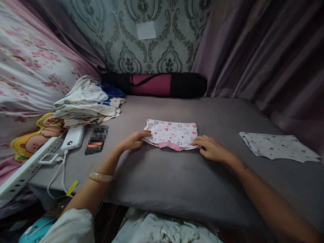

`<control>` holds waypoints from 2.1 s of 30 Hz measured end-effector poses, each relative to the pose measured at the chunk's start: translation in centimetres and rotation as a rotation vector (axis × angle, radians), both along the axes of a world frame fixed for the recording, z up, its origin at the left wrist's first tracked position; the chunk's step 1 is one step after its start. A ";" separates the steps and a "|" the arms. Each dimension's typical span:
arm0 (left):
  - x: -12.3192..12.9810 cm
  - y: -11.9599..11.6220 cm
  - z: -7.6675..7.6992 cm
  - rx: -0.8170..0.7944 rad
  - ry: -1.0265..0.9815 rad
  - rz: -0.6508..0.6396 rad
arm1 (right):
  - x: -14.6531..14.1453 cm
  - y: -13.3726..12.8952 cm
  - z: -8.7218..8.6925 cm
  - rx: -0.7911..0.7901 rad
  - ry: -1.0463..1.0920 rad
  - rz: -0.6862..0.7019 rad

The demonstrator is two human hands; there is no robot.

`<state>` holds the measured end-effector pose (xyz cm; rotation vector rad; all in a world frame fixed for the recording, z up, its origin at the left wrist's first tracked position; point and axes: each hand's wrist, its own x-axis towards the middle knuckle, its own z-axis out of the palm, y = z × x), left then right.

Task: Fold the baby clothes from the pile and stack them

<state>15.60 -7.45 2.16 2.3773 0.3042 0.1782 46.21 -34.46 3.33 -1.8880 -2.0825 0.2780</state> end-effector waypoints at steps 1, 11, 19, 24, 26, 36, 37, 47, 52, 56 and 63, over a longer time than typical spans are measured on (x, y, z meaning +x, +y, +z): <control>0.0 0.4 0.4 -0.114 -0.004 0.018 | 0.1 0.5 0.6 -0.047 0.040 -0.015; 7.8 3.8 0.0 -0.214 0.099 0.906 | -3.3 10.6 0.0 0.111 0.125 -0.369; 10.8 4.7 -0.2 -0.271 0.280 0.855 | -5.6 13.0 -1.3 0.085 0.125 -0.537; 10.1 5.0 -0.7 -0.048 0.023 0.715 | -5.0 12.9 -2.0 0.090 0.067 -0.565; 9.9 4.9 -0.8 0.102 -0.001 0.699 | -5.2 13.0 -2.2 0.096 0.039 -0.564; 11.7 -2.9 -1.2 0.563 0.055 0.312 | -8.6 13.7 -3.1 0.005 -0.068 -0.455; 11.9 -3.5 -1.7 0.558 0.070 0.281 | -8.7 13.6 -3.2 -0.001 -0.080 -0.450; 11.7 -4.5 -3.8 0.585 0.167 0.324 | -8.6 13.4 -4.1 -0.031 -0.129 -0.450; 11.4 -4.3 -3.7 0.568 0.163 0.361 | -8.3 13.4 -4.3 -0.045 -0.133 -0.452; 10.5 -3.9 -3.7 0.578 0.127 0.404 | -7.8 12.9 -4.5 -0.053 -0.145 -0.479; 8.6 -2.9 -3.5 0.544 0.180 0.467 | -6.3 11.3 -4.5 -0.057 -0.169 -0.568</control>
